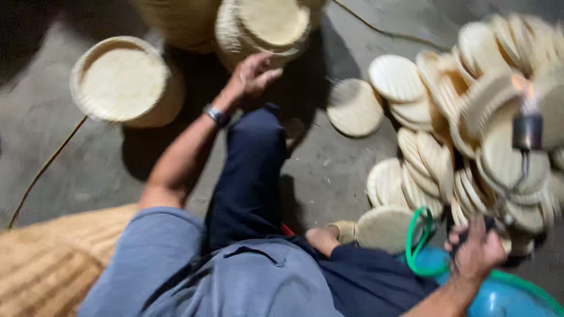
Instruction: The person sits on the floor and uses a handheld blowtorch to apply heat to the surface of woven baskets. They pick up a basket from a pile, rotate it while directing the flame onto the weave, and then place it onto a stack of treated items.
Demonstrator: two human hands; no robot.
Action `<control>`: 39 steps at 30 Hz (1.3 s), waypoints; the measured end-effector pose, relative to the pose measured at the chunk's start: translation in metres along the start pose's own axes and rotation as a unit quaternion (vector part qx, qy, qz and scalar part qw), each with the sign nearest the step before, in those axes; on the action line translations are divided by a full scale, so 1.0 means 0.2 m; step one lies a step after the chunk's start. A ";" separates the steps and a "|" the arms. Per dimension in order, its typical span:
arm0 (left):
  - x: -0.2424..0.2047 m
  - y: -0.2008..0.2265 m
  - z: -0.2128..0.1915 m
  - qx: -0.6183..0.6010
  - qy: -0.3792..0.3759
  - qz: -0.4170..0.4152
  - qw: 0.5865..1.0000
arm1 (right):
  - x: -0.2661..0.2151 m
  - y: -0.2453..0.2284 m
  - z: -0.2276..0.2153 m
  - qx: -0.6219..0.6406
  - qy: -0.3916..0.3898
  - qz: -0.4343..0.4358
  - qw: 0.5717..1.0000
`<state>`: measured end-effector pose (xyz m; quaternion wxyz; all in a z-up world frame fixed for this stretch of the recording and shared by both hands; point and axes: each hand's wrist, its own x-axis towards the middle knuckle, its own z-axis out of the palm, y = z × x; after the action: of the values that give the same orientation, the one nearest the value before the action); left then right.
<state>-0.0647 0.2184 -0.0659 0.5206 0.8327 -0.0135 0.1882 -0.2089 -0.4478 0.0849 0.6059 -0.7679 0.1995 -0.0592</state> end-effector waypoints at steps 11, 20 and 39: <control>0.39 -0.20 1.46 0.084 -0.422 0.229 0.873 | -0.09 -0.05 0.11 0.086 0.046 -0.015 0.995; -0.76 -0.09 2.42 0.143 -0.491 -0.014 0.859 | -0.13 -0.05 0.09 0.086 0.094 0.011 0.992; -1.00 0.29 1.95 -0.195 -0.347 -0.364 0.842 | -0.18 -0.09 0.02 0.071 0.125 0.091 0.985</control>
<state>-0.1456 -0.1827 -0.2320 0.6643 0.6699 0.0744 -0.3231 -0.2359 -0.4266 0.1061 0.6317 -0.6883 0.3382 -0.1129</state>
